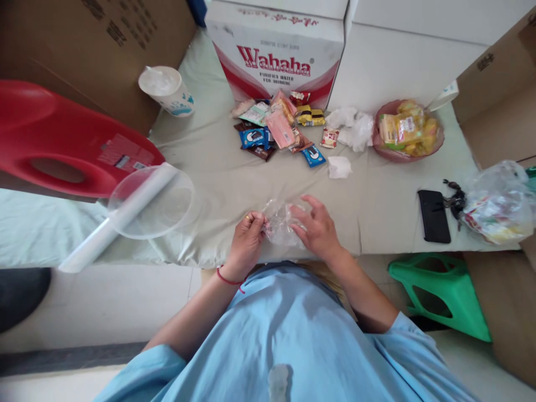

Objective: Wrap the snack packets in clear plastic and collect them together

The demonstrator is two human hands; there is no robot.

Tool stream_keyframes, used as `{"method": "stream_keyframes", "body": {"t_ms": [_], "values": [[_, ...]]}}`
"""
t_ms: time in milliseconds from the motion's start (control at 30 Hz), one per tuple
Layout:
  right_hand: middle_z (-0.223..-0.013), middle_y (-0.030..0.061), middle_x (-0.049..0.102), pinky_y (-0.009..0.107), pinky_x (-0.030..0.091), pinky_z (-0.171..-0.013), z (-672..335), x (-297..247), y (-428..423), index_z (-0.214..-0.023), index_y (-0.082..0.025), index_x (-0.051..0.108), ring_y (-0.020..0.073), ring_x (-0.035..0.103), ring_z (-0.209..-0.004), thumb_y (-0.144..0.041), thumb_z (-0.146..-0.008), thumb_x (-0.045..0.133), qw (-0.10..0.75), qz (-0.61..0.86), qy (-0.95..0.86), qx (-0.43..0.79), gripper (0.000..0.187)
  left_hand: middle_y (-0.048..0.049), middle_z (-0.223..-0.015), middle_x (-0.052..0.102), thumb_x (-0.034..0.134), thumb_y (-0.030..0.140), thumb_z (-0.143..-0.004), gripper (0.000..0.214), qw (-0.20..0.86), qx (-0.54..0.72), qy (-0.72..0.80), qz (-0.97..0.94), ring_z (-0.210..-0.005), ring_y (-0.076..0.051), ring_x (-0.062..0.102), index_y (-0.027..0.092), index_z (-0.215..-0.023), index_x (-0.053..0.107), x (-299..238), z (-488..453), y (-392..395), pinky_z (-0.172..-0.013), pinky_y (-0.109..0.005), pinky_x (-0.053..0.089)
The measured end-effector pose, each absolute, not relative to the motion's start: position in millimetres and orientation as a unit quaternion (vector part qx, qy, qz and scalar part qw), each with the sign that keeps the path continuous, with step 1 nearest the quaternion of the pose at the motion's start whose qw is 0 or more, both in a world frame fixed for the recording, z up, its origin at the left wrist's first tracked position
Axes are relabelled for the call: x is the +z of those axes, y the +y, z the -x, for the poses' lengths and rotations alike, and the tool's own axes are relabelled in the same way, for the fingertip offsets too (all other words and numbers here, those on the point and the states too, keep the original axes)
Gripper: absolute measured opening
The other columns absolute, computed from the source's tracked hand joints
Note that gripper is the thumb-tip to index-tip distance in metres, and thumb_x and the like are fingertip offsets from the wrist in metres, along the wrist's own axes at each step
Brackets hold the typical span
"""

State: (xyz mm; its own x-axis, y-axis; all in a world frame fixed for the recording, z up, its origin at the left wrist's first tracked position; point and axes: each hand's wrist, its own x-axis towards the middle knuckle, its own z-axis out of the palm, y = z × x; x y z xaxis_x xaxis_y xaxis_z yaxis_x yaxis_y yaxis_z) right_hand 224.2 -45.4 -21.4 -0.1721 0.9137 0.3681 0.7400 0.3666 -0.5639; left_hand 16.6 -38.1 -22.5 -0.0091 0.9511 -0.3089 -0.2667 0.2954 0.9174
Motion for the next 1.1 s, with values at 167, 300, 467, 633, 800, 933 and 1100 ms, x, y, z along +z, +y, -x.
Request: {"method": "stream_keyframes", "body": {"t_ms": [167, 300, 467, 633, 800, 933, 1100], "values": [[-0.124, 0.0096, 0.069, 0.036, 0.054, -0.077, -214.8, -13.5, -31.2, -0.100, -0.027, 0.075, 0.0206, 0.063, -0.090, -0.034, -0.101, 0.061, 0.392, 0.507, -0.744, 0.189, 0.015, 0.0027, -0.072, 0.056, 0.068, 0.059, -0.092, 0.041, 0.609, 0.488, 0.524, -0.341, -0.068, -0.014, 0.050, 0.022, -0.078, 0.058, -25.6, -9.6, -40.1, -0.067, -0.026, 0.041], [-0.080, 0.0006, 0.065, 0.028, 0.047, -0.063, -227.0, -12.9, -23.4, -0.091, -0.024, 0.069, 0.0153, 0.056, -0.069, -0.046, -0.095, 0.068, 0.492, 0.584, -0.542, 0.351, 0.022, 0.0027, -0.070, 0.054, 0.068, 0.059, -0.092, 0.041, 0.586, 0.490, 0.547, -0.343, -0.067, -0.014, 0.049, 0.023, -0.077, 0.056, -28.2, -1.3, -38.8, -0.065, -0.027, 0.041], [-0.074, -0.0026, 0.060, 0.024, 0.034, -0.049, -253.2, -17.7, -21.8, -0.080, -0.023, 0.061, 0.0094, 0.042, -0.054, -0.054, -0.075, 0.084, 0.551, 0.594, -0.327, 0.486, 0.039, 0.0042, -0.072, 0.053, 0.075, 0.054, -0.087, 0.038, 0.603, 0.513, 0.541, -0.286, -0.065, -0.012, 0.048, 0.023, -0.080, 0.055, -26.7, 0.9, -34.6, -0.060, -0.023, 0.041], [-0.072, -0.0039, 0.058, 0.022, 0.023, -0.044, -282.3, -24.1, -27.9, -0.082, -0.023, 0.058, 0.0075, 0.033, -0.050, -0.050, -0.068, 0.087, 0.553, 0.628, -0.275, 0.474, 0.041, 0.0040, -0.080, 0.057, 0.081, 0.052, -0.080, 0.040, 0.627, 0.532, 0.524, -0.224, -0.071, -0.011, 0.056, 0.023, -0.083, 0.054, -22.3, 8.8, -26.8, -0.066, -0.022, 0.051], [-0.076, -0.0012, 0.062, 0.027, 0.040, -0.058, -307.3, -27.3, -35.2, -0.086, -0.023, 0.064, 0.0128, 0.048, -0.062, -0.051, -0.086, 0.071, 0.460, 0.705, -0.445, 0.305, 0.029, 0.0037, -0.081, 0.060, 0.085, 0.053, -0.075, 0.044, 0.633, 0.526, 0.528, -0.210, -0.072, -0.011, 0.059, 0.023, -0.083, 0.053, -19.9, 16.8, -22.8, -0.067, -0.023, 0.055], [-0.105, 0.0079, 0.068, 0.040, 0.053, -0.079, -316.9, -18.5, -42.0, -0.111, -0.024, 0.070, 0.0217, 0.059, -0.084, -0.047, -0.089, 0.073, 0.361, 0.676, -0.629, 0.133, 0.033, 0.0040, -0.076, 0.061, 0.081, 0.053, -0.079, 0.041, 0.624, 0.516, 0.544, -0.221, -0.066, -0.009, 0.058, 0.023, -0.083, 0.054, -20.9, 16.2, -24.0, -0.062, -0.020, 0.050], [-0.134, 0.0081, 0.066, 0.053, 0.048, -0.104, -302.7, -12.2, -49.7, -0.113, -0.035, 0.076, 0.0313, 0.056, -0.123, -0.035, -0.092, 0.076, 0.286, 0.510, -0.807, 0.084, 0.021, 0.0022, -0.074, 0.064, 0.078, 0.048, -0.081, 0.035, 0.650, 0.487, 0.537, -0.230, -0.063, -0.011, 0.059, 0.023, -0.083, 0.055, -20.9, 17.0, -21.5, -0.062, -0.023, 0.050]]}}
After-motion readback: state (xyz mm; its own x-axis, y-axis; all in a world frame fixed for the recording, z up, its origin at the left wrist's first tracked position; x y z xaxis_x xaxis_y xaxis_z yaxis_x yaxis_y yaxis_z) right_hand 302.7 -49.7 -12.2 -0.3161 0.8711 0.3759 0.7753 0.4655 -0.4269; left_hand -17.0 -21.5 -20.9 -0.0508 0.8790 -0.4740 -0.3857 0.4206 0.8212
